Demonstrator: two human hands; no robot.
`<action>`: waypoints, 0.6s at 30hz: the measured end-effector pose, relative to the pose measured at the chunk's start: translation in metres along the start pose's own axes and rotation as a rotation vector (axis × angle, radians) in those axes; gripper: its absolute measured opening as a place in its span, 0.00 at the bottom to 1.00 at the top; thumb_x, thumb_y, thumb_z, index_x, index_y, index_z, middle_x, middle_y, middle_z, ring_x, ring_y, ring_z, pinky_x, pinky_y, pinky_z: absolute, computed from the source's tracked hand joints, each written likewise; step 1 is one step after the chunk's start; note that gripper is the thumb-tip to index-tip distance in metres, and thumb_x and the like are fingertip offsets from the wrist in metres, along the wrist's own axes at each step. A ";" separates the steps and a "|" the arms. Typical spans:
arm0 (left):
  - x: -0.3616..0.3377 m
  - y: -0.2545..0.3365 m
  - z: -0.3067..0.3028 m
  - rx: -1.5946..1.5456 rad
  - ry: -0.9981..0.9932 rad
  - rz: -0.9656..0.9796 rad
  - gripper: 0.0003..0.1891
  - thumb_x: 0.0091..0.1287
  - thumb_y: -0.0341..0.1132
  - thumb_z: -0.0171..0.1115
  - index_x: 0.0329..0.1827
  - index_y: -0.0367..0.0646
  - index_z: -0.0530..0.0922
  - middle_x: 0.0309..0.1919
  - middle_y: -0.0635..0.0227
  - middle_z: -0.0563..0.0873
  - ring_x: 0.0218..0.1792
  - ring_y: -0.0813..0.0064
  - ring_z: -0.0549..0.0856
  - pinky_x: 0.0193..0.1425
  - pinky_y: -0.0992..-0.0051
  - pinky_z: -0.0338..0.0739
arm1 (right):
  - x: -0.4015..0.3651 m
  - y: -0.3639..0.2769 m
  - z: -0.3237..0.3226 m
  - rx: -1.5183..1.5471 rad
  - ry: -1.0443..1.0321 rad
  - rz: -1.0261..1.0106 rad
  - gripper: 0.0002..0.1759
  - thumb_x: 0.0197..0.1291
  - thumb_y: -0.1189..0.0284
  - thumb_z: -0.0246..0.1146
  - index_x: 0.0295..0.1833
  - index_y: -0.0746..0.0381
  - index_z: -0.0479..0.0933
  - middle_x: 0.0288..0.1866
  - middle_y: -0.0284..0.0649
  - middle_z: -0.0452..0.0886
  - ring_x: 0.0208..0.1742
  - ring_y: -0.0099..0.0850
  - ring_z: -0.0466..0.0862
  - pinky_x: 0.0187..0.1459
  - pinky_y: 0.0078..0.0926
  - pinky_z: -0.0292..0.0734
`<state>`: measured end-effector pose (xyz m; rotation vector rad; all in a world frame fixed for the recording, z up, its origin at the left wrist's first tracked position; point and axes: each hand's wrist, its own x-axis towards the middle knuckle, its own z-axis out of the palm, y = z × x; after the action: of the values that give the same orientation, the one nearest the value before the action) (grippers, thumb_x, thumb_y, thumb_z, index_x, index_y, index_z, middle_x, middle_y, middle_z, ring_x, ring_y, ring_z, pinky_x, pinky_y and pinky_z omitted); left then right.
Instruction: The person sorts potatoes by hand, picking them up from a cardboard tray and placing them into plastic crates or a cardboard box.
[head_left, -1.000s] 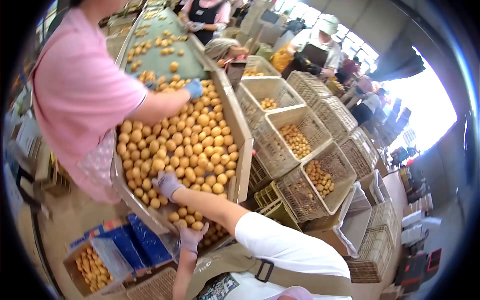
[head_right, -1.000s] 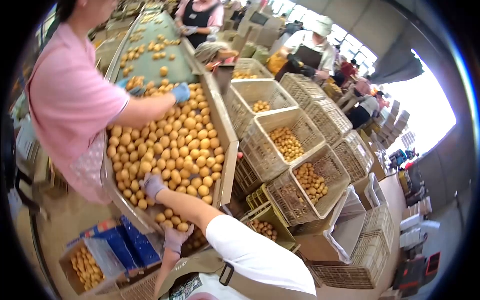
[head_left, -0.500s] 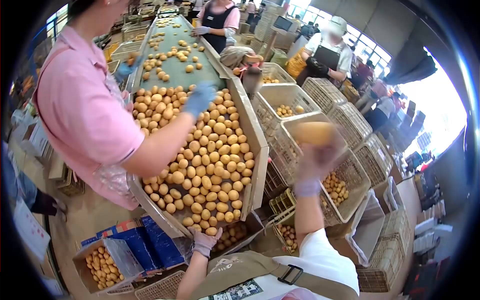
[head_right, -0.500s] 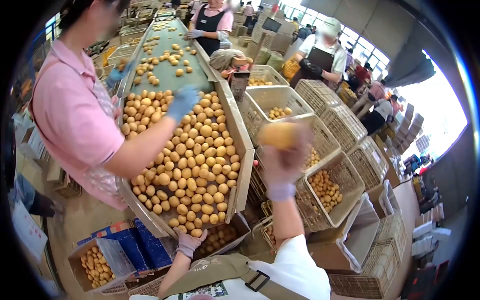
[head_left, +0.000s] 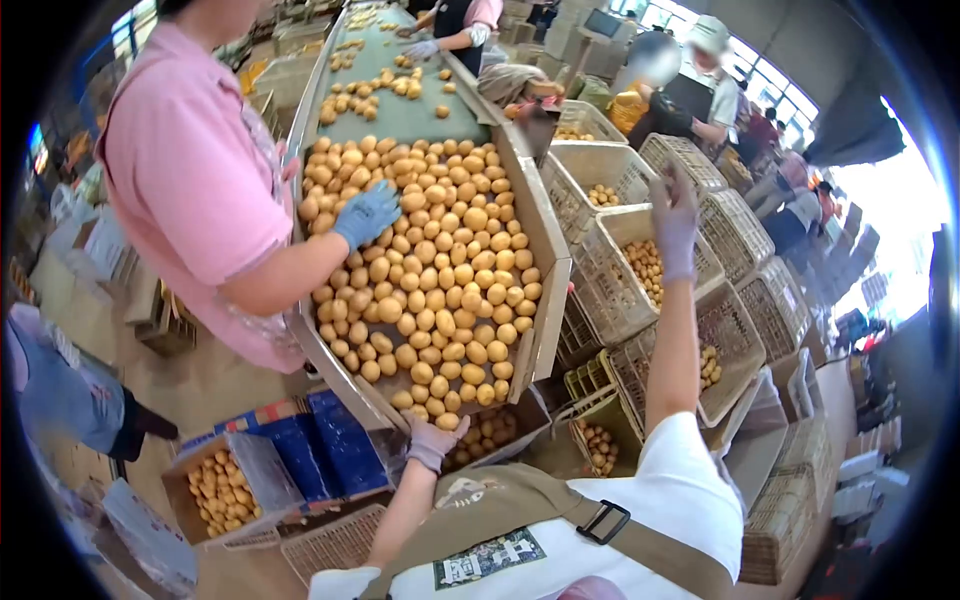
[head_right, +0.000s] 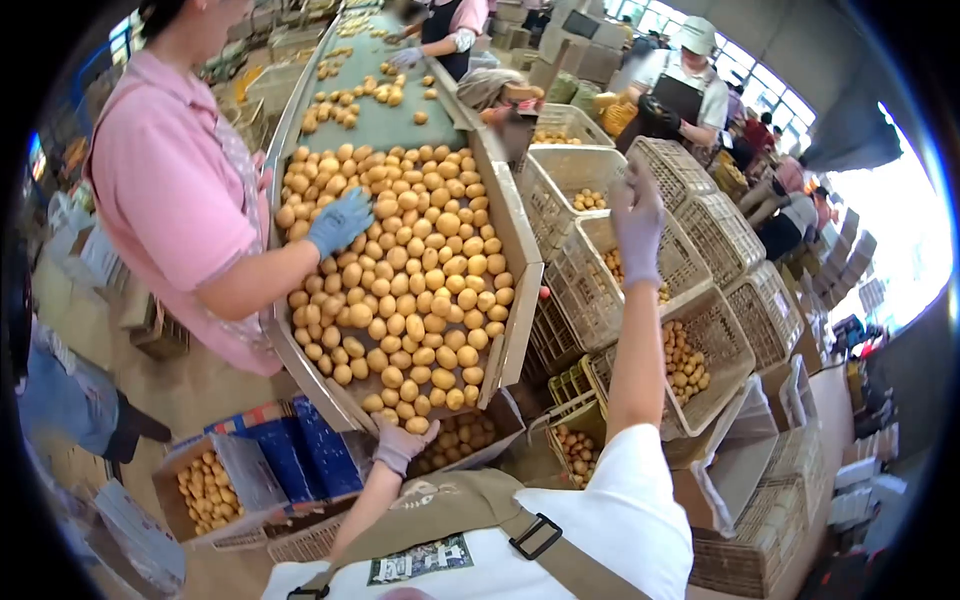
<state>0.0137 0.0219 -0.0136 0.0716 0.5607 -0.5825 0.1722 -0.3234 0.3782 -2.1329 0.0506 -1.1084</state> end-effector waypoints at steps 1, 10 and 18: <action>0.002 0.000 -0.006 -0.031 -0.024 0.001 0.48 0.62 0.82 0.32 0.78 0.63 0.61 0.78 0.73 0.65 0.76 0.55 0.63 0.67 0.35 0.65 | -0.027 0.006 0.010 -0.069 -0.103 -0.024 0.27 0.62 0.68 0.64 0.68 0.62 0.75 0.58 0.53 0.82 0.56 0.48 0.83 0.60 0.40 0.77; -0.002 -0.007 0.001 -0.065 0.013 0.079 0.45 0.65 0.79 0.36 0.80 0.64 0.58 0.79 0.77 0.63 0.79 0.60 0.60 0.69 0.33 0.60 | -0.282 0.085 0.035 -0.468 -0.804 -0.318 0.30 0.56 0.59 0.68 0.66 0.49 0.78 0.72 0.56 0.69 0.71 0.59 0.69 0.68 0.55 0.65; -0.007 -0.011 0.019 -0.037 0.218 0.145 0.44 0.67 0.78 0.33 0.81 0.64 0.54 0.80 0.76 0.60 0.79 0.55 0.60 0.71 0.31 0.57 | -0.301 0.041 0.050 -0.194 -0.816 -0.399 0.23 0.55 0.67 0.67 0.58 0.58 0.79 0.60 0.47 0.78 0.64 0.51 0.76 0.64 0.50 0.70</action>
<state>0.0120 0.0122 0.0074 0.1405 0.7716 -0.4255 0.0303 -0.2216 0.1246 -2.6904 -0.6915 -0.3591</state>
